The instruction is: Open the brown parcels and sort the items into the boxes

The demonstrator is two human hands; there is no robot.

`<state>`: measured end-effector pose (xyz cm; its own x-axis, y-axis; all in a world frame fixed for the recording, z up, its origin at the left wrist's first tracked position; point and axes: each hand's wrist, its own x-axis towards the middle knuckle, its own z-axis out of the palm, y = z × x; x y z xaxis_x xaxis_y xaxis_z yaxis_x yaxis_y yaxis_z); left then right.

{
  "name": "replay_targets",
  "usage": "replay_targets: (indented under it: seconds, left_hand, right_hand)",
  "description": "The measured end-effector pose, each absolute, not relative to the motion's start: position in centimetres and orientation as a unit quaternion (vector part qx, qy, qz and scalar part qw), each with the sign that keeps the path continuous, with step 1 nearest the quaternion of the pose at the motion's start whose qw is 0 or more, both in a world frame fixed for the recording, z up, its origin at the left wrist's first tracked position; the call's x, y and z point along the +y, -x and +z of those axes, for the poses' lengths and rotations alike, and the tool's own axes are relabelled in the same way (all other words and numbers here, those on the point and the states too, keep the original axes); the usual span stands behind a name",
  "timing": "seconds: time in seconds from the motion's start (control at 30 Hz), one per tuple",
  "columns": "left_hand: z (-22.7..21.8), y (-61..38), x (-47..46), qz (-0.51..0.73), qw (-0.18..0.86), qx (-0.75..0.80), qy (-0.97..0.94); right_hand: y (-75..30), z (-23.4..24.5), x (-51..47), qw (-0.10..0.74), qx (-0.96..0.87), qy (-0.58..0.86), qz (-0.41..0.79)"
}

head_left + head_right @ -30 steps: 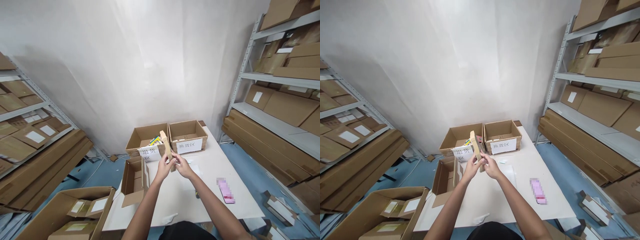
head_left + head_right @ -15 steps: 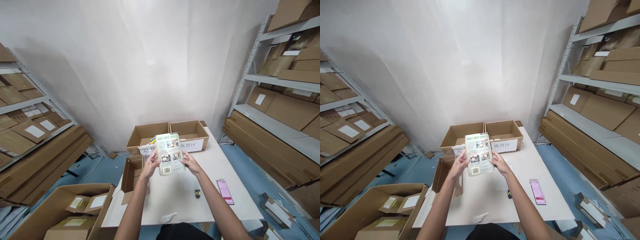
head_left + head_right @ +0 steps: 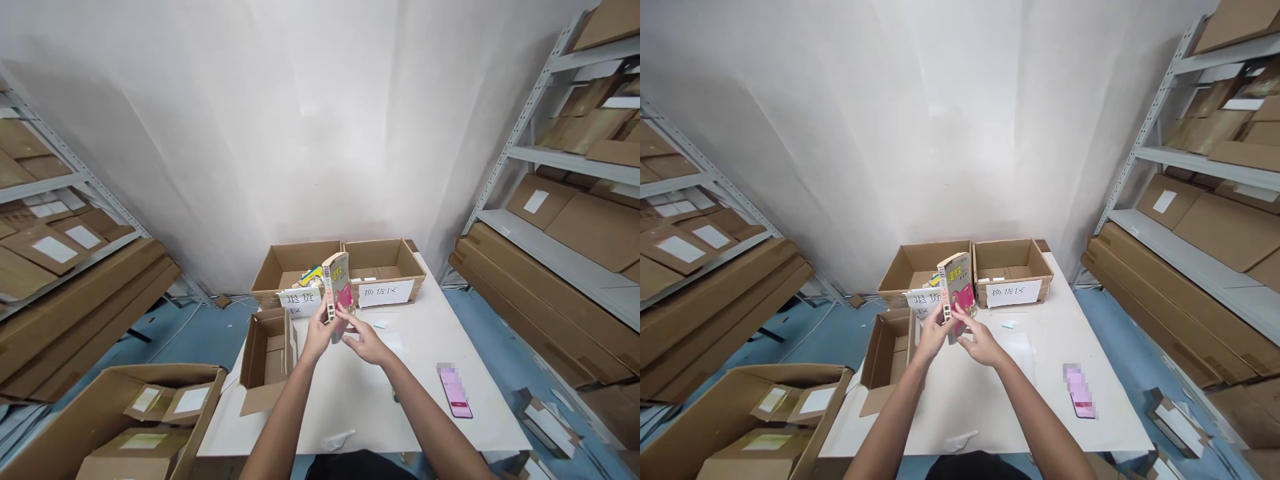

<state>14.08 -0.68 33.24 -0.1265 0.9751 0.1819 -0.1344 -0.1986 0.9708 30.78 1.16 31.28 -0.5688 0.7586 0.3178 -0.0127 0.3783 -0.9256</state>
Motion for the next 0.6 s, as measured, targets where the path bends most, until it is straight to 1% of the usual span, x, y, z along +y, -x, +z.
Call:
replay_targets:
  seconds: [0.07,0.13,0.17,0.2,0.23,0.3,0.37,0.5,0.6]
  left_hand:
    - [33.3,-12.6,-0.1,0.628,0.481,0.427,-0.439]
    - [32.9,-10.8,0.4,0.627,0.532,0.407,-0.398]
    - [32.6,-10.1,0.7,0.622,0.555,0.398,-0.383]
    - [32.2,-9.5,1.0,0.619,0.570,0.391,-0.372]
    - [31.8,-8.9,1.4,0.620,0.576,0.388,-0.364]
    - [31.1,-7.5,2.4,0.621,0.571,0.397,-0.362]
    - [30.4,-5.7,3.7,0.602,0.559,0.424,-0.381]
    - [28.6,-0.3,7.4,0.519,0.589,0.449,-0.426]
    - [27.1,3.2,10.9,0.518,0.600,0.448,-0.414]
  right_hand:
    - [-30.6,30.9,2.6,0.410,-0.734,0.309,0.445]
    - [-30.7,30.3,4.8,0.465,-0.673,0.416,0.396]
    - [-30.8,30.0,6.0,0.482,-0.629,0.462,0.399]
    - [-30.8,29.5,7.1,0.482,-0.589,0.487,0.430]
    - [-30.7,29.1,8.2,0.469,-0.557,0.487,0.482]
    - [-30.2,28.3,10.0,0.433,-0.519,0.435,0.595]
    - [-29.3,27.8,11.4,0.421,-0.502,0.382,0.652]
    - [-26.4,27.3,14.5,0.425,-0.492,0.389,0.653]
    - [-23.6,27.3,17.7,0.424,-0.491,0.389,0.654]
